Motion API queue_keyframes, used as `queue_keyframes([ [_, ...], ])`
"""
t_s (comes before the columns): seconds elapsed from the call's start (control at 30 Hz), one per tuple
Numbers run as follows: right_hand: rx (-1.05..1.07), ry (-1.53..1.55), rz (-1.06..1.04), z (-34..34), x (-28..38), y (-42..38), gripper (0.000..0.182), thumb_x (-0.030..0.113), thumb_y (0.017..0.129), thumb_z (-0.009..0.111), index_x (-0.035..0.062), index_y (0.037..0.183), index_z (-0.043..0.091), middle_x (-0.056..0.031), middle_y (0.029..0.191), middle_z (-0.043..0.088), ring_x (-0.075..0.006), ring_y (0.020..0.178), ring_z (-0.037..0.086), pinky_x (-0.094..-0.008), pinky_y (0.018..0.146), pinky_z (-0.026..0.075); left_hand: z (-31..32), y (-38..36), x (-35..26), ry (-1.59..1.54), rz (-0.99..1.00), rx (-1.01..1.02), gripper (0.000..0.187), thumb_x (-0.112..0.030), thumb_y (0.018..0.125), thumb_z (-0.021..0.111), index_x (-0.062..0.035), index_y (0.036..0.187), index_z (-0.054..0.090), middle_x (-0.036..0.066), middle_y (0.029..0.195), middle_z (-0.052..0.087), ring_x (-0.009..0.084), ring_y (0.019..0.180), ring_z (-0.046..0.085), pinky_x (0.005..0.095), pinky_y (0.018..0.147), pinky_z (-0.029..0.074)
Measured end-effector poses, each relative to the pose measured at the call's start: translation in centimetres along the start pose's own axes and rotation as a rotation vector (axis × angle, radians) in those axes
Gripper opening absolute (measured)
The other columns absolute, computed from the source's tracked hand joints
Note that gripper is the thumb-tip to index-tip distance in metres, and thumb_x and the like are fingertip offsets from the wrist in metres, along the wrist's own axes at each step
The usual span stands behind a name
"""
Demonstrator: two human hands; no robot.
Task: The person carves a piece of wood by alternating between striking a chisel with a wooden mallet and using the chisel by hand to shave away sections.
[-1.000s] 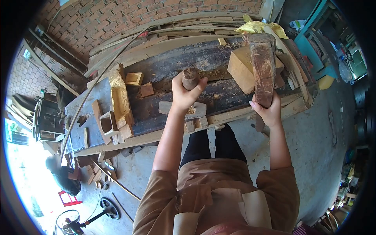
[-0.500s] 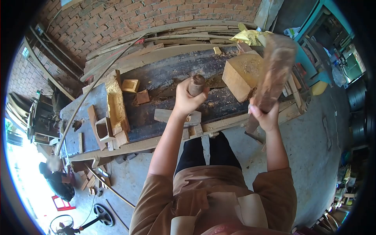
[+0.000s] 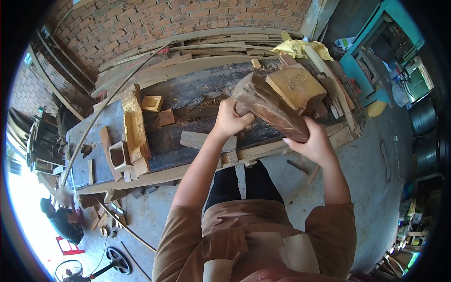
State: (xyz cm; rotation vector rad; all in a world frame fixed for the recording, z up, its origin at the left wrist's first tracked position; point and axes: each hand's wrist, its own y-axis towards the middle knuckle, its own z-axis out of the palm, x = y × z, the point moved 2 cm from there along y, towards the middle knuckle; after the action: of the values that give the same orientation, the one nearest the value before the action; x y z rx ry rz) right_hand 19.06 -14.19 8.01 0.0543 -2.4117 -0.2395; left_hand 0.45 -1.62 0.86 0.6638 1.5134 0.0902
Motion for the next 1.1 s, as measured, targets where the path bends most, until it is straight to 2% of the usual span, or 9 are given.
queue_keyframes([
  [0.1, -0.173, 0.199, -0.064, -1.9, 0.7, -0.3, 0.035, 0.014, 0.064, 0.073, 0.0009, 0.091, 0.056, -0.0072, 0.080, 0.061, -0.0166, 0.073, 0.059, -0.0311, 0.067, 0.047, -0.6, 0.2, -1.1, 0.002, -0.028, 0.005, 0.016, -0.007, 0.061, 0.060, 0.0011, 0.075, 0.059, 0.006, 0.064, 0.059, 0.0090, 0.061, 0.053, 0.0259, 0.058, 0.045],
  [0.23, -0.387, 0.746, -0.145, -0.7, 0.5, -0.2, 0.010, 0.007, 0.071, 0.062, 0.0001, 0.071, 0.056, -0.0048, 0.064, 0.057, -0.0088, 0.054, 0.055, -0.0220, 0.052, 0.044, -0.5, 0.0, -0.9, -0.020, -0.079, 0.063, 0.015, -0.008, 0.061, 0.061, -0.0007, 0.075, 0.059, 0.005, 0.066, 0.059, 0.0093, 0.060, 0.053, 0.0259, 0.057, 0.045],
  [0.37, 0.013, 0.106, 0.089, -0.2, 0.0, -0.4, 0.043, 0.015, 0.065, 0.072, -0.0026, 0.100, 0.054, -0.0126, 0.083, 0.061, -0.0209, 0.079, 0.059, -0.0316, 0.073, 0.046, 0.1, -0.1, 0.0, -0.106, -0.067, 0.091, 0.015, -0.010, 0.067, 0.066, -0.0035, 0.072, 0.053, -0.002, 0.063, 0.050, 0.0060, 0.059, 0.042, 0.0241, 0.052, 0.037],
  [0.47, -0.260, 0.237, 0.061, -2.5, -0.3, -0.9, 0.034, 0.012, 0.066, 0.072, 0.0007, 0.094, 0.056, -0.0067, 0.078, 0.060, -0.0147, 0.071, 0.057, -0.0290, 0.067, 0.046, -0.8, 0.0, -1.0, -0.083, -0.090, 0.059, 0.016, -0.011, 0.067, 0.066, -0.0038, 0.070, 0.052, -0.003, 0.063, 0.049, 0.0060, 0.058, 0.042, 0.0239, 0.052, 0.037],
  [0.6, -0.512, 0.778, -0.127, -2.4, -0.6, -0.6, 0.014, 0.005, 0.076, 0.062, 0.0012, 0.085, 0.053, -0.0033, 0.074, 0.056, -0.0106, 0.057, 0.053, -0.0257, 0.055, 0.046, -1.1, 0.2, -1.4, -0.043, -0.096, 0.031, 0.018, -0.011, 0.067, 0.066, -0.0045, 0.069, 0.050, -0.003, 0.062, 0.047, 0.0066, 0.058, 0.041, 0.0240, 0.052, 0.037],
  [0.7, -0.109, 0.299, -0.035, -1.0, -2.5, -0.7, 0.019, 0.009, 0.070, 0.067, 0.0034, 0.085, 0.056, -0.0061, 0.078, 0.060, -0.0112, 0.067, 0.058, -0.0274, 0.060, 0.046, -0.7, 0.0, -1.0, -0.029, -0.071, 0.034, 0.017, -0.012, 0.067, 0.066, -0.0044, 0.070, 0.051, -0.002, 0.064, 0.049, 0.0067, 0.060, 0.042, 0.0240, 0.054, 0.038],
  [0.8, -0.086, 0.131, 0.013, -0.9, -0.5, -0.6, 0.032, 0.015, 0.063, 0.073, 0.0029, 0.089, 0.057, -0.0051, 0.076, 0.060, -0.0140, 0.071, 0.058, -0.0291, 0.064, 0.046, -0.6, -0.4, -0.5, -0.045, -0.063, 0.044, 0.017, -0.011, 0.066, 0.066, -0.0017, 0.073, 0.055, 0.000, 0.062, 0.051, 0.0064, 0.058, 0.043, 0.0241, 0.053, 0.039],
  [1.0, -0.456, 0.898, -0.093, -3.3, -0.6, 0.3, 0.019, 0.009, 0.076, 0.063, -0.0003, 0.088, 0.052, -0.0059, 0.070, 0.055, -0.0143, 0.056, 0.054, -0.0270, 0.054, 0.045, -0.8, -0.3, -0.7, 0.005, -0.053, 0.023, 0.019, -0.011, 0.065, 0.066, 0.0007, 0.076, 0.057, 0.002, 0.059, 0.050, 0.0065, 0.056, 0.043, 0.0244, 0.050, 0.039],
  [1.1, -0.501, 0.600, -0.001, -4.3, -2.9, 1.8, 0.026, 0.017, 0.077, 0.065, -0.0006, 0.090, 0.052, -0.0064, 0.072, 0.056, -0.0129, 0.058, 0.055, -0.0277, 0.056, 0.046, -0.7, -0.4, -0.7, 0.003, -0.043, 0.043, 0.018, -0.012, 0.066, 0.066, -0.0014, 0.074, 0.055, 0.000, 0.061, 0.049, 0.0071, 0.057, 0.042, 0.0244, 0.052, 0.039],
])
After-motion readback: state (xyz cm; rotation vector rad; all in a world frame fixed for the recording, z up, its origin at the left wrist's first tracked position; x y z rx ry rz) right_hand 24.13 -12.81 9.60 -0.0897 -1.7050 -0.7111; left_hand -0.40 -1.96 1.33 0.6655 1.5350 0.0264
